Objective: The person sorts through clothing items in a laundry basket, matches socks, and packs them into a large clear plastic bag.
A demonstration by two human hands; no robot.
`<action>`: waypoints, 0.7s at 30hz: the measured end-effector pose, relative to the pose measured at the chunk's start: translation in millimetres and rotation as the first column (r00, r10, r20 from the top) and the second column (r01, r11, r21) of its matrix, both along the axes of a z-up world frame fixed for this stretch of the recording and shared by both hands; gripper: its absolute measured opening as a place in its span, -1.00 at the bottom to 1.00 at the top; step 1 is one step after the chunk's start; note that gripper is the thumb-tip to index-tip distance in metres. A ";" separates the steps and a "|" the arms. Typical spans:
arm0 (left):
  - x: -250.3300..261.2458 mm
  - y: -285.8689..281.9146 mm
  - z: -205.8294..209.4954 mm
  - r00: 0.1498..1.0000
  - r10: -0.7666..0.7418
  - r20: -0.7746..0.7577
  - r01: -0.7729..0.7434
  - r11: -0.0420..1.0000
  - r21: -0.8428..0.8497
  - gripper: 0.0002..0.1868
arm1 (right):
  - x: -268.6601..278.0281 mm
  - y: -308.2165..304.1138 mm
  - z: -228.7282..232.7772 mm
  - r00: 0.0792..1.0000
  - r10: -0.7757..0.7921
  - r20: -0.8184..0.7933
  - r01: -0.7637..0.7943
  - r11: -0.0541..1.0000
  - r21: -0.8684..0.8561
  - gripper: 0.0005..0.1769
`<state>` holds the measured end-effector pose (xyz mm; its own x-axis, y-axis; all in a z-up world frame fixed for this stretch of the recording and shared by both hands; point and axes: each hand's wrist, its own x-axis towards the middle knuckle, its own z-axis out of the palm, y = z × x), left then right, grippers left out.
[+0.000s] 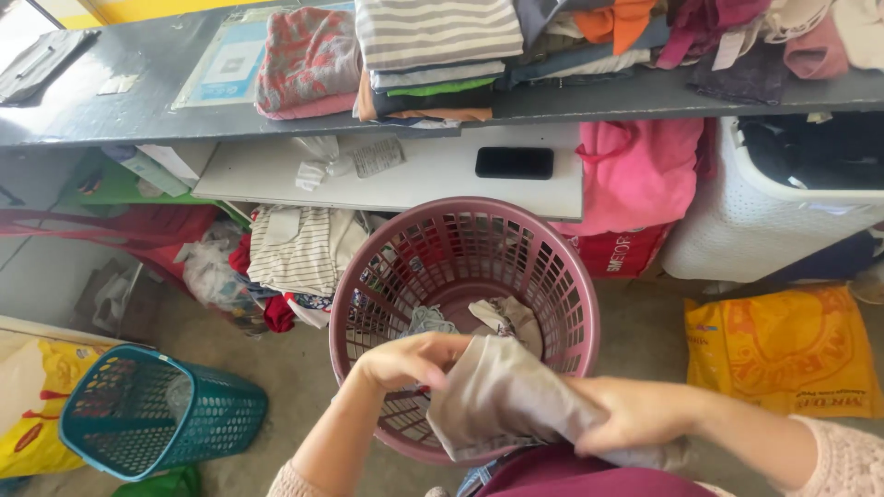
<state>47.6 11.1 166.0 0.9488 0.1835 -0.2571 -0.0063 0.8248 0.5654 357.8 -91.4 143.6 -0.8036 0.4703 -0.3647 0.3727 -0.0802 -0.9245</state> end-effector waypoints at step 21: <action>225.1 205.7 171.8 0.430 0.476 0.767 -0.554 -0.531 0.641 -0.35 | 172.7 262.4 252.1 0.422 -0.662 -0.619 0.850 0.526 0.017 -0.26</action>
<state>272.7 216.9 337.8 0.1235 0.5345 0.8361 -0.0569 -0.8373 0.5437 530.4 171.1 395.8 -0.0541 0.9743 0.2188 -0.2013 0.2040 -0.9581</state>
